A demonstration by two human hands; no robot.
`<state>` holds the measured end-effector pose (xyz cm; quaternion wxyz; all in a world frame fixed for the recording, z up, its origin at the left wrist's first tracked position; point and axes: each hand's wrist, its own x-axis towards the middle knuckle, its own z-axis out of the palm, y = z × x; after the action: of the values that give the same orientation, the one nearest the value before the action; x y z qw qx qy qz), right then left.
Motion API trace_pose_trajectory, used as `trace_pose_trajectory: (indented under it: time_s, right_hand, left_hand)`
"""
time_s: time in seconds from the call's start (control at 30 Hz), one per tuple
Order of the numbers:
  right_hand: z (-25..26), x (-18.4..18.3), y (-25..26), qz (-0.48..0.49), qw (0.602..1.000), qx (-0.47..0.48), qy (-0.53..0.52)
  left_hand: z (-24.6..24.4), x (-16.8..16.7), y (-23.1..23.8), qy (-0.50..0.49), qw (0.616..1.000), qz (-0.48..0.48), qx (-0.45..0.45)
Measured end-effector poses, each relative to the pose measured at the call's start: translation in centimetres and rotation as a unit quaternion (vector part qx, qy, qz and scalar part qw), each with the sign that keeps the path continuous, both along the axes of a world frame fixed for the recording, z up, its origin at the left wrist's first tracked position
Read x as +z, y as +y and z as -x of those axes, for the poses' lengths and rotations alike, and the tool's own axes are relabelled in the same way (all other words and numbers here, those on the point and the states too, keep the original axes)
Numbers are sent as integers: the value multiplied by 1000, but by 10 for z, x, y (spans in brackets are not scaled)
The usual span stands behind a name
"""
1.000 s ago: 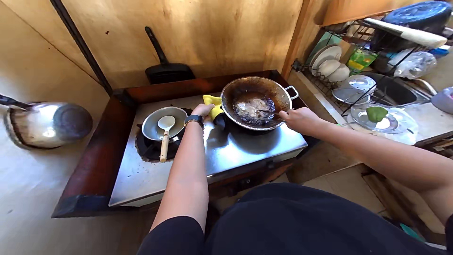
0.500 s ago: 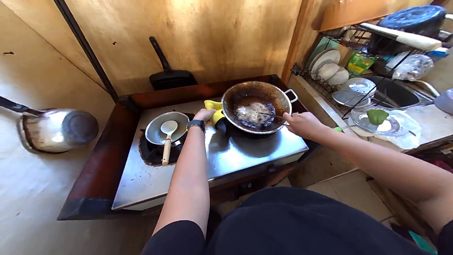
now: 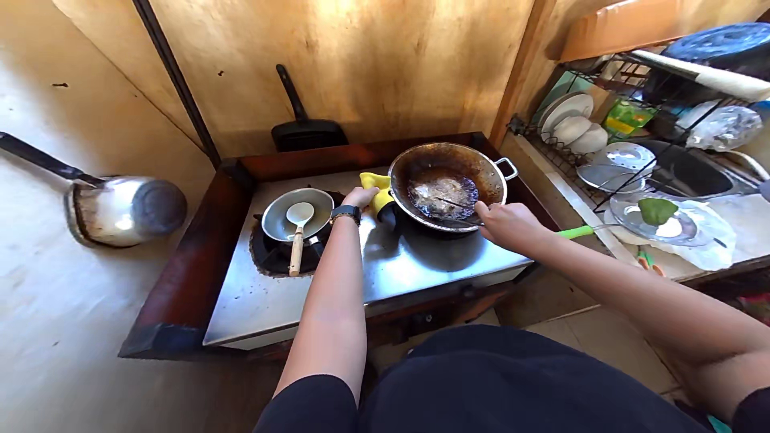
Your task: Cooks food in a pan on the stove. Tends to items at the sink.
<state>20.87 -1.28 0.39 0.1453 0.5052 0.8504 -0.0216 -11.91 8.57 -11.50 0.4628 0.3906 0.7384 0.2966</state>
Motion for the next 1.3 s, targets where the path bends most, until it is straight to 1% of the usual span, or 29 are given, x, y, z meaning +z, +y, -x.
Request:
trace_pose_trajectory:
  time_s: [0.1, 0.2, 0.27, 0.4, 0.47, 0.63, 0.7, 0.87, 1.0, 1.07, 1.2, 1.3]
  right_hand:
    - [18, -13, 9, 3, 1000, -7, -1]
    - [31, -18, 15, -4, 1000, -16, -3]
    - [30, -19, 15, -12, 1000, -11, -9]
    - [22, -13, 8, 7, 1000, -8, -12]
    - [24, -18, 6, 8, 1000, -8, -17]
    - [35, -27, 8, -17, 999, -28, -12]
    - [36, -29, 6, -22, 999, -37, -4]
    - [32, -26, 5, -26, 999, -44, 19]
    - [26, -20, 8, -16, 997, -64, 28]
    - [25, -19, 8, -13, 997, -70, 34]
    - [24, -19, 9, -9, 996, -80, 37]
    - [25, -19, 7, -5, 997, -67, 23]
  left_hand:
    - [1, 1, 1, 14, 1000, 7, -13]
    - [3, 0, 0, 11, 1000, 4, -18]
    - [2, -2, 0, 10, 1000, 7, -23]
    - [-1, 0, -1, -2, 1000, -4, -8]
    - [0, -4, 0, -13, 1000, -10, -2]
    - [0, 2, 0, 10, 1000, -4, -16]
    - [-1, 2, -1, 3, 1000, -5, -13]
    - [-6, 8, -6, 1, 1000, -6, 2]
    - [-4, 2, -3, 26, 1000, -9, -6]
    - [-4, 1, -2, 22, 1000, -7, -8]
    - [-2, -1, 0, 23, 1000, -6, -7]
    - [-3, 1, -1, 28, 1000, 0, -10]
